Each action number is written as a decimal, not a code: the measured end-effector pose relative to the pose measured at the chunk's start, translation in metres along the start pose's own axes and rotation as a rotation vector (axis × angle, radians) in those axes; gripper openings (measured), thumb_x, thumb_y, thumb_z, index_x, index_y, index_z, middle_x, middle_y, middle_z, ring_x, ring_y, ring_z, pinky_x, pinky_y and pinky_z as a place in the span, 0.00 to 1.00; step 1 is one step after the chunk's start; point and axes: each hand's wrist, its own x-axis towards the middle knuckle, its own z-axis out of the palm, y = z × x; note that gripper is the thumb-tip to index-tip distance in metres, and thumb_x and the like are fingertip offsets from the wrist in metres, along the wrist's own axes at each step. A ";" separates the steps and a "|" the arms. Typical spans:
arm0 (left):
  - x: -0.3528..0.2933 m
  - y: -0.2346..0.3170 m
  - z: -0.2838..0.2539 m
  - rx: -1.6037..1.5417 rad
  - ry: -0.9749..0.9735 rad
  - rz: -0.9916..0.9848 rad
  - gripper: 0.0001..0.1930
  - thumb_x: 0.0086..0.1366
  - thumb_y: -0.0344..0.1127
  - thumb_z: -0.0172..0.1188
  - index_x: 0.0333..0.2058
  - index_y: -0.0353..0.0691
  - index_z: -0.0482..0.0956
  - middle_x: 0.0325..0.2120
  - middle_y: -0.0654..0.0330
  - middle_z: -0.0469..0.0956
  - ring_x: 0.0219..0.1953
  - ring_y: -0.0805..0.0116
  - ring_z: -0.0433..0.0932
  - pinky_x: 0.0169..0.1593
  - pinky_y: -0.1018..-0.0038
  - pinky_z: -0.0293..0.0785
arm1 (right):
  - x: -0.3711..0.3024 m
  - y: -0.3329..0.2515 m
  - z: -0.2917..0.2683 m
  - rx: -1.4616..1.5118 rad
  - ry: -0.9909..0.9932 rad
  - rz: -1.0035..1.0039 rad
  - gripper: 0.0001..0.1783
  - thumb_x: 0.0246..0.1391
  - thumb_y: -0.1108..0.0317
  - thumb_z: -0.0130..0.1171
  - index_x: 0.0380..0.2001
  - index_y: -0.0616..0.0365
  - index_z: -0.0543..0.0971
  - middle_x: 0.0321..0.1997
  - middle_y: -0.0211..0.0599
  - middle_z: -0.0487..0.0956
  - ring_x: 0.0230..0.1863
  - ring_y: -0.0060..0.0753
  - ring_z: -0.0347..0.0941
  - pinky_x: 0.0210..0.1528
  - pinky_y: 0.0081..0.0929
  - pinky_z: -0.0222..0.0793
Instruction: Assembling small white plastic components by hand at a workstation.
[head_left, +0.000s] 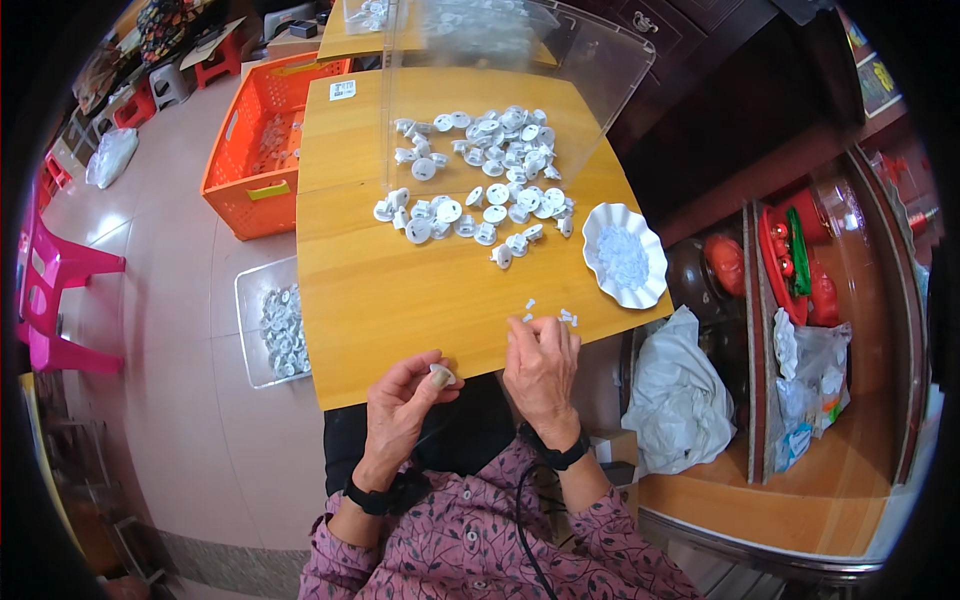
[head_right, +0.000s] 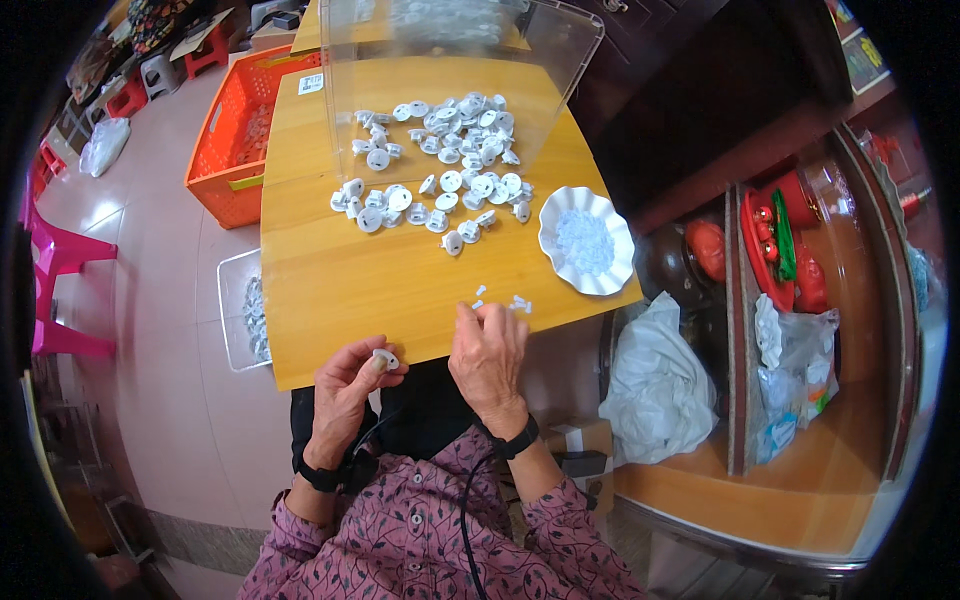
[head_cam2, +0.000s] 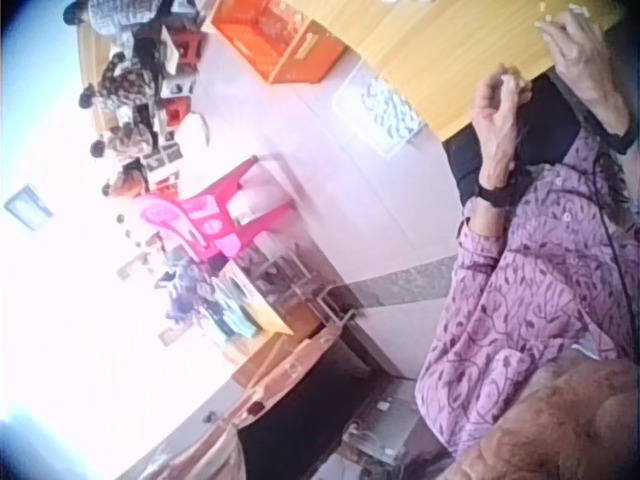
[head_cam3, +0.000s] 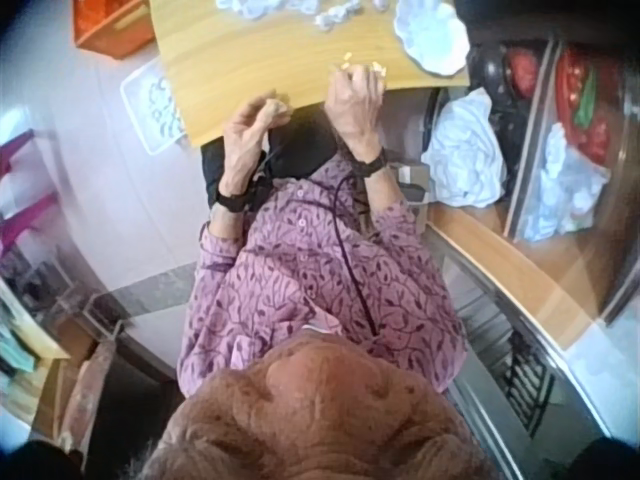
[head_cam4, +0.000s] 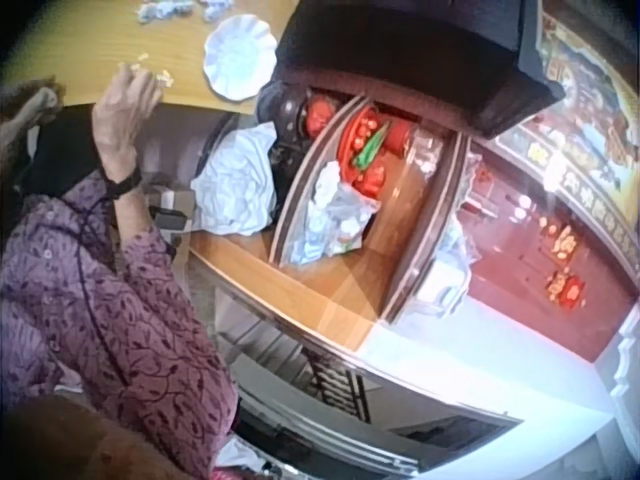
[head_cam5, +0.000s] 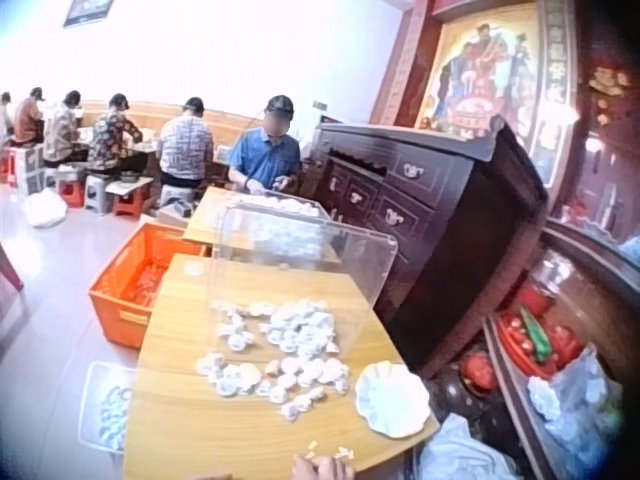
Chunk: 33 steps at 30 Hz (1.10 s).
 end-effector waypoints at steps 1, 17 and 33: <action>0.000 0.000 0.000 -0.001 -0.005 -0.001 0.16 0.71 0.32 0.59 0.53 0.30 0.76 0.45 0.52 0.81 0.43 0.60 0.84 0.47 0.70 0.83 | -0.001 -0.001 0.000 0.001 -0.003 -0.004 0.13 0.52 0.75 0.61 0.43 0.58 0.83 0.36 0.36 0.72 0.40 0.41 0.71 0.43 0.41 0.62; 0.001 -0.002 -0.004 -0.015 -0.020 0.009 0.16 0.71 0.33 0.59 0.53 0.31 0.76 0.46 0.53 0.81 0.44 0.61 0.84 0.48 0.69 0.83 | -0.027 -0.032 -0.007 0.086 -0.046 -0.044 0.18 0.51 0.71 0.67 0.46 0.62 0.81 0.37 0.39 0.74 0.41 0.41 0.73 0.44 0.39 0.64; -0.003 -0.001 -0.014 -0.258 -0.089 -0.023 0.18 0.71 0.29 0.57 0.58 0.31 0.73 0.50 0.49 0.79 0.49 0.57 0.82 0.53 0.68 0.82 | -0.042 -0.028 0.006 0.089 0.055 -0.186 0.16 0.48 0.74 0.68 0.43 0.61 0.81 0.37 0.38 0.73 0.39 0.42 0.73 0.43 0.39 0.66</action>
